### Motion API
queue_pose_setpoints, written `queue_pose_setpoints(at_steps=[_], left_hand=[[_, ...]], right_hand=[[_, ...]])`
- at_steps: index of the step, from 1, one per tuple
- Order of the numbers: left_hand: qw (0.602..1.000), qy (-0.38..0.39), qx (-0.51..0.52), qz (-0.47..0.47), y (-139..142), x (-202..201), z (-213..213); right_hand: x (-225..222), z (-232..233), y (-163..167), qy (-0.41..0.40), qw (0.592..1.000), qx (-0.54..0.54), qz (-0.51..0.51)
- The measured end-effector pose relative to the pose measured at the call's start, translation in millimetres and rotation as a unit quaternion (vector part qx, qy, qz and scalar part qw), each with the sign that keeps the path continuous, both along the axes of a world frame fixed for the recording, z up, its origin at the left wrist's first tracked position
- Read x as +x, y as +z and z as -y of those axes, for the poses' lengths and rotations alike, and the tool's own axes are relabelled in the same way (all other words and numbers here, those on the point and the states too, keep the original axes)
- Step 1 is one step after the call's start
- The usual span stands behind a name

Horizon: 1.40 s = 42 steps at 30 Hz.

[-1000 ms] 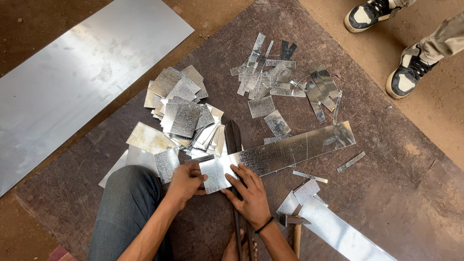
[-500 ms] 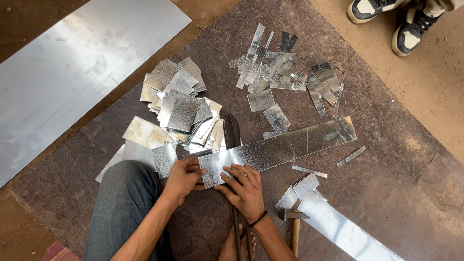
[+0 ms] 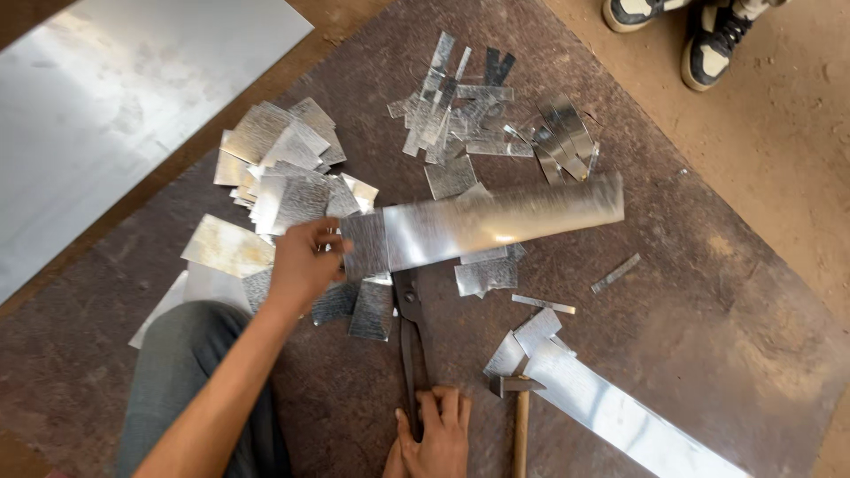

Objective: The person sits on the floor and cuts galvanized sheet metal into small square pieces using large hand snips, cutting strips and squares one at a time and adding them to a pile of cut pieces on the mat. A hammer lies nearby and the person occasionally repositions the long metal strips to make the next cut.

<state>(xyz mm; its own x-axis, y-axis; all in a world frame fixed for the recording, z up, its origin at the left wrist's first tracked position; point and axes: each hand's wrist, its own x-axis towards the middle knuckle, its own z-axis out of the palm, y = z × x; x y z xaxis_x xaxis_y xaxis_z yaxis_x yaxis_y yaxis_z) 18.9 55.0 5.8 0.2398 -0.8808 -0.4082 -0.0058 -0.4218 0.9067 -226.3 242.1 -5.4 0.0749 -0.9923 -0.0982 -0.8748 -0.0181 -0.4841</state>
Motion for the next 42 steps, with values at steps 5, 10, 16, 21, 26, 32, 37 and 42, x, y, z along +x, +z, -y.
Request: queue_pose_setpoints(at_steps=[5, 10, 16, 21, 26, 32, 37, 42], left_hand=[[0.997, 0.006, -0.05, 0.05, 5, 6, 42], [0.987, -0.026, -0.033, 0.155, 4, 3, 60], [0.999, -0.04, -0.018, 0.014, -6, -13, 51], [0.997, -0.074, 0.03, -0.006, -18, -30, 35], [0.996, -0.071, 0.046, -0.039, -29, -41, 26], [0.994, -0.097, 0.046, -0.025, -37, -44, 24], [0.993, -0.104, 0.046, -0.027, -39, -43, 24], [0.995, -0.094, 0.03, -0.017, -37, -44, 23]], right_hand=[[-28, -10, 11, -0.104, 0.958, 0.226, 0.141], [-46, -15, 29, -0.234, 0.849, 0.339, 0.332], [-66, 0, 39, -0.126, 0.819, 0.382, 0.41], [-62, 7, 49, -0.205, 0.758, 0.413, 0.462], [-60, 7, 57, -0.149, 0.787, 0.382, 0.461], [-50, 12, 59, -0.166, 0.791, 0.371, 0.456], [-41, 33, 44, -0.219, 0.818, 0.456, 0.274], [-38, 33, 23, -0.191, 0.851, 0.4, 0.283]])
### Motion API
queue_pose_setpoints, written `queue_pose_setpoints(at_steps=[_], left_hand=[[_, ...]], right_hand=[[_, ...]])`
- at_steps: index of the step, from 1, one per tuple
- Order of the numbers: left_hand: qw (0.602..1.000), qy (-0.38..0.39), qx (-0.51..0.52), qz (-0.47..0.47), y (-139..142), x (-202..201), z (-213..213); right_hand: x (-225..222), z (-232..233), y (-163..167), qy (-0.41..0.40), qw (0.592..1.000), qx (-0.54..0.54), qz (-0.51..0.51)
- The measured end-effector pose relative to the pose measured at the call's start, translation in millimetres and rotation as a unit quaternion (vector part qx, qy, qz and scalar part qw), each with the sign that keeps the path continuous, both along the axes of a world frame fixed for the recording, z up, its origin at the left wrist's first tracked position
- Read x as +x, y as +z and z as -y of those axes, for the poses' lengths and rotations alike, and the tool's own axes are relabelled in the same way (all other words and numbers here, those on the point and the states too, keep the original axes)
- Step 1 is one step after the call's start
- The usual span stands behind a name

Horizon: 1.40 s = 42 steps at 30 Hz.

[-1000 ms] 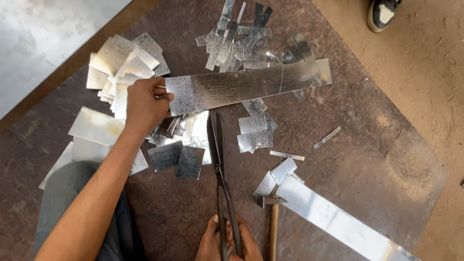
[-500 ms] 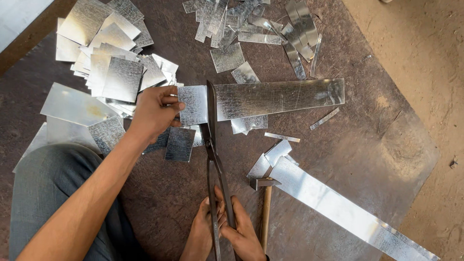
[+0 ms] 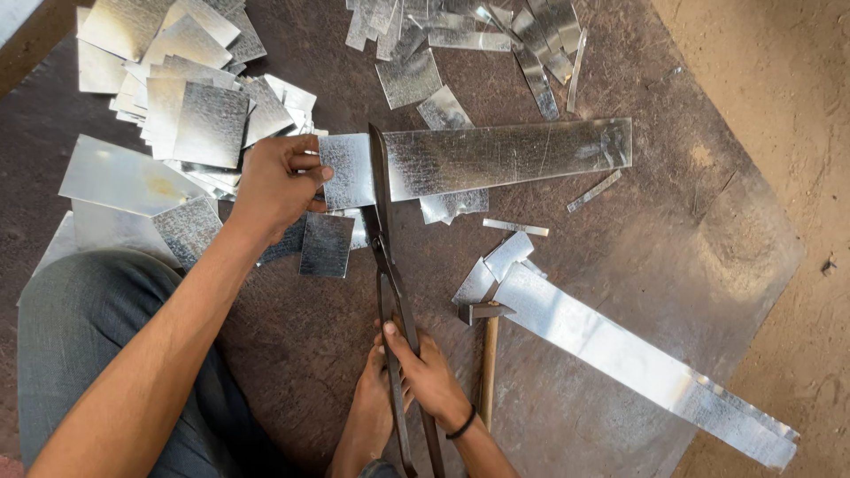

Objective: The person sits on the floor and cuts galvanized sheet metal into small square pieces using large hand snips, cutting strips and squares one at a time and adding them to a pile of cut pieces on the mat. A hammer lies nearby and the person occasionally repositions the long metal strips to make the next cut.

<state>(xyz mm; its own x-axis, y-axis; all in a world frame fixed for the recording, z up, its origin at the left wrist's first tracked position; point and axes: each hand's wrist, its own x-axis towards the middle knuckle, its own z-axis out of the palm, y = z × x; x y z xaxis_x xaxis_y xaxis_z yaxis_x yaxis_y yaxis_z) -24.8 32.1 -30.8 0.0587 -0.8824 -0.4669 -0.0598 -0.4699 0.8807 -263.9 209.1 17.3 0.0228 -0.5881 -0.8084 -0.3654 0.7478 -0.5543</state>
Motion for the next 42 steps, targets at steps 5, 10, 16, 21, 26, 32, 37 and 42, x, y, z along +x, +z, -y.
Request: queue_pose_setpoints(at_steps=[5, 10, 16, 21, 26, 32, 37, 42], left_hand=[[1.0, -0.005, 0.005, 0.003, 7, -2, 0], [0.999, -0.002, 0.034, -0.008, 20, 3, 1], [0.997, 0.051, 0.009, -0.054, 44, 31, -2], [0.988, 0.04, -0.095, 0.111, 64, 70, -9], [0.972, 0.086, -0.067, 0.208, 75, 98, -18], [0.936, 0.1, -0.15, 0.301, 72, 107, -32], [0.945, 0.124, -0.122, 0.277, 61, 98, -49], [0.983, 0.166, 0.015, -0.079, 45, 82, -68]], right_hand=[[8, -10, -23, 0.134, 0.955, -0.236, -0.123], [13, -9, -23, 0.142, 0.949, -0.206, -0.191], [31, -17, -5, 0.16, 0.916, -0.308, -0.201], [24, 11, 3, 0.253, 0.863, -0.363, -0.243], [10, 130, -19, 0.333, 0.76, -0.501, -0.245], [3, 205, -53, 0.474, 0.639, -0.55, -0.255], [-17, 221, -71, 0.468, 0.536, -0.605, -0.356], [12, 156, -59, 0.467, 0.6, -0.614, -0.212]])
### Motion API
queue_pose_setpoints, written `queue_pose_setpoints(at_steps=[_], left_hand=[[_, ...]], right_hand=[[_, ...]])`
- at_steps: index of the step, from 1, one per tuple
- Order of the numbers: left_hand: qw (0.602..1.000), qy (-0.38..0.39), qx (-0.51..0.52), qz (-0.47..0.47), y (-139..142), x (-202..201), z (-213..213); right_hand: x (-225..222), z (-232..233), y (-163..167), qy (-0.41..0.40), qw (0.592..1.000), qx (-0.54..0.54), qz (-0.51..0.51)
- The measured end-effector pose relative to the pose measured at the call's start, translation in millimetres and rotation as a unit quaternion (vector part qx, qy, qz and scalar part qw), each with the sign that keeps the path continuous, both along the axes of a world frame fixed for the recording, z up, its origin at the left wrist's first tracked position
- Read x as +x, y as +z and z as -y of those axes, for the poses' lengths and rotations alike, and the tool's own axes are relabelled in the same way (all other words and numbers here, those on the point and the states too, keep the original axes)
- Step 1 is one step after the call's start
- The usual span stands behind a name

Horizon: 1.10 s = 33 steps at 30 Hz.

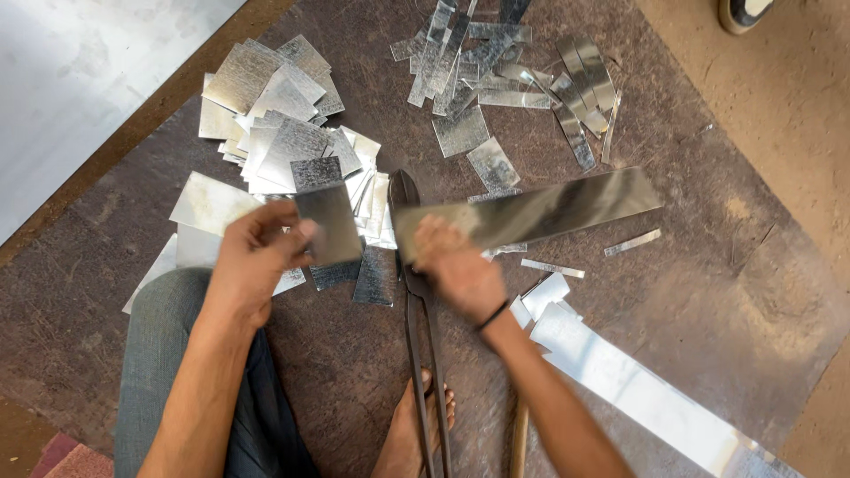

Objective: The person sits on the floor and cuts galvanized sheet metal into small square pieces using large hand snips, cutting strips and squares one at a time and adding them to a pile of cut pieces on the mat. A hammer lies nearby and the person occasionally repositions the long metal strips to make the next cut.

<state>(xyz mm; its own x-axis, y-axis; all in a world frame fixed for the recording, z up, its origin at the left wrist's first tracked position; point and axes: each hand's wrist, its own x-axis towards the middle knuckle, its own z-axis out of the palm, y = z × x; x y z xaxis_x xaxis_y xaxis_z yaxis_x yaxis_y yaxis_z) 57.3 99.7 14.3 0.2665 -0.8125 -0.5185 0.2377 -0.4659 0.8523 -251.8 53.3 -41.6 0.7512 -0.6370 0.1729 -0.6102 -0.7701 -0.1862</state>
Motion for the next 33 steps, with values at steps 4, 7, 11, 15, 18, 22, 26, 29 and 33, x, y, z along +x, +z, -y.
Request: queue_pose_setpoints(at_steps=[4, 7, 11, 15, 18, 22, 26, 29, 33], left_hand=[[0.995, -0.035, 0.07, -0.056, -13, -14, -12], [0.99, -0.099, 0.097, -0.014, -21, -25, -17], [0.988, -0.118, 0.101, 0.001, -31, -37, -19], [0.986, -0.133, 0.1, 0.009, -37, -46, -19], [0.986, -0.13, 0.101, -0.008, -39, -49, -18], [0.985, -0.131, 0.108, -0.006, -38, -51, -17], [0.983, -0.131, 0.125, -0.01, -34, -53, -15], [0.985, -0.117, 0.125, -0.019, -29, -54, -11], [0.99, -0.104, 0.094, 0.003, -21, -54, 0]], right_hand=[[45, -61, 23, -0.025, 0.996, 0.015, 0.086], [56, -73, 37, -0.126, 0.978, 0.086, 0.144], [54, -73, 41, -0.145, 0.97, 0.121, 0.15], [51, -71, 33, -0.147, 0.973, 0.107, 0.144], [49, -68, 30, -0.145, 0.975, 0.092, 0.144], [47, -66, 29, -0.142, 0.977, 0.075, 0.14], [47, -63, 28, -0.147, 0.976, 0.082, 0.138], [47, -63, 30, -0.15, 0.976, 0.081, 0.134], [45, -93, 40, -0.26, 0.95, 0.092, 0.147]])
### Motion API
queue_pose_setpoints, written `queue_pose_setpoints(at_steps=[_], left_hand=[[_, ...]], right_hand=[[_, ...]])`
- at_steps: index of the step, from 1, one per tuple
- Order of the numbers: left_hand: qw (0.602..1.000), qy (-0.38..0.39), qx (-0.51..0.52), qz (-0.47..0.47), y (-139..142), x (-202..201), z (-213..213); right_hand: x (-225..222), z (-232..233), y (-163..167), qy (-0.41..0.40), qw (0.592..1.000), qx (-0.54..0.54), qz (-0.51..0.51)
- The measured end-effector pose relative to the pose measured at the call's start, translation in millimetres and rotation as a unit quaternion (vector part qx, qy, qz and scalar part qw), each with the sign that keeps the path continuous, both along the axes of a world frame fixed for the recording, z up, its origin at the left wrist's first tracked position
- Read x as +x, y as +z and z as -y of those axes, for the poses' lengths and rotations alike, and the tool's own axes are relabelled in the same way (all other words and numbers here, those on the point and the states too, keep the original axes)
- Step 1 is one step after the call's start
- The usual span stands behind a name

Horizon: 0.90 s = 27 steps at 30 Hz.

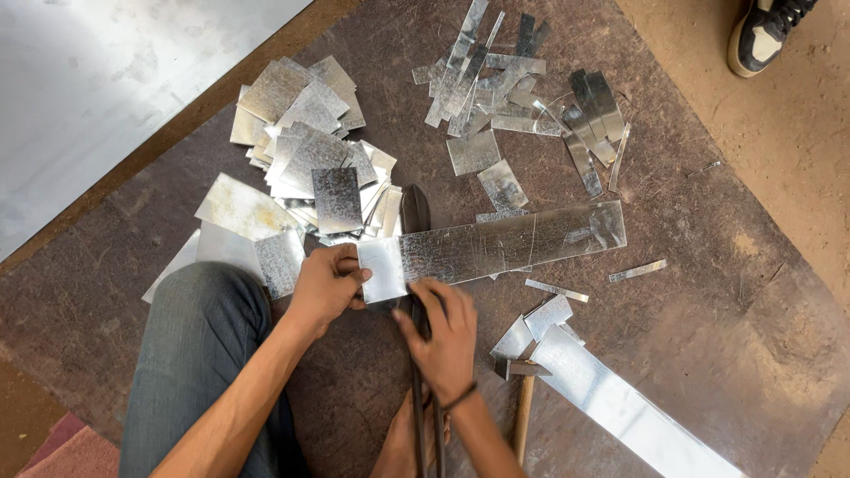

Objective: The person sits on the floor and cuts galvanized sheet metal into small square pieces using large hand snips, cutting strips and squares one at a time and adding them to a pile of cut pieces on the mat. A hammer lies nearby and the person occasionally repositions the long metal strips to make the next cut.

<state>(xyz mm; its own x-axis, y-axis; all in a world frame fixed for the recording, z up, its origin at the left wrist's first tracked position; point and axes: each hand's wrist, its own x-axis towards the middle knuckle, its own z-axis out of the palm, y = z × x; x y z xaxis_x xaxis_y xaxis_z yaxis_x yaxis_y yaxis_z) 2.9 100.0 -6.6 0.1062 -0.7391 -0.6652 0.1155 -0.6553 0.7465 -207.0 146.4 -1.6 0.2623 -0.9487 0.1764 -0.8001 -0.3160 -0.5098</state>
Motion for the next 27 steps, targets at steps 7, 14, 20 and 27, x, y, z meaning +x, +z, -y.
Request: queue_pose_setpoints(at_steps=[7, 14, 20, 27], left_hand=[[0.945, -0.055, -0.235, 0.222, 13, 6, 40], [0.969, 0.006, -0.199, 0.145, 18, 11, 78], [0.975, -0.005, -0.188, 0.12, 11, 1, 81], [0.99, -0.041, -0.122, 0.065, -5, -22, 63]], right_hand=[[-15, -89, 0, -0.121, 0.98, 0.153, -0.033], [-66, -103, 29, -0.075, 0.898, 0.339, 0.271], [-83, -95, 35, -0.108, 0.786, 0.471, 0.386], [-79, -79, 43, -0.168, 0.761, 0.531, 0.333]])
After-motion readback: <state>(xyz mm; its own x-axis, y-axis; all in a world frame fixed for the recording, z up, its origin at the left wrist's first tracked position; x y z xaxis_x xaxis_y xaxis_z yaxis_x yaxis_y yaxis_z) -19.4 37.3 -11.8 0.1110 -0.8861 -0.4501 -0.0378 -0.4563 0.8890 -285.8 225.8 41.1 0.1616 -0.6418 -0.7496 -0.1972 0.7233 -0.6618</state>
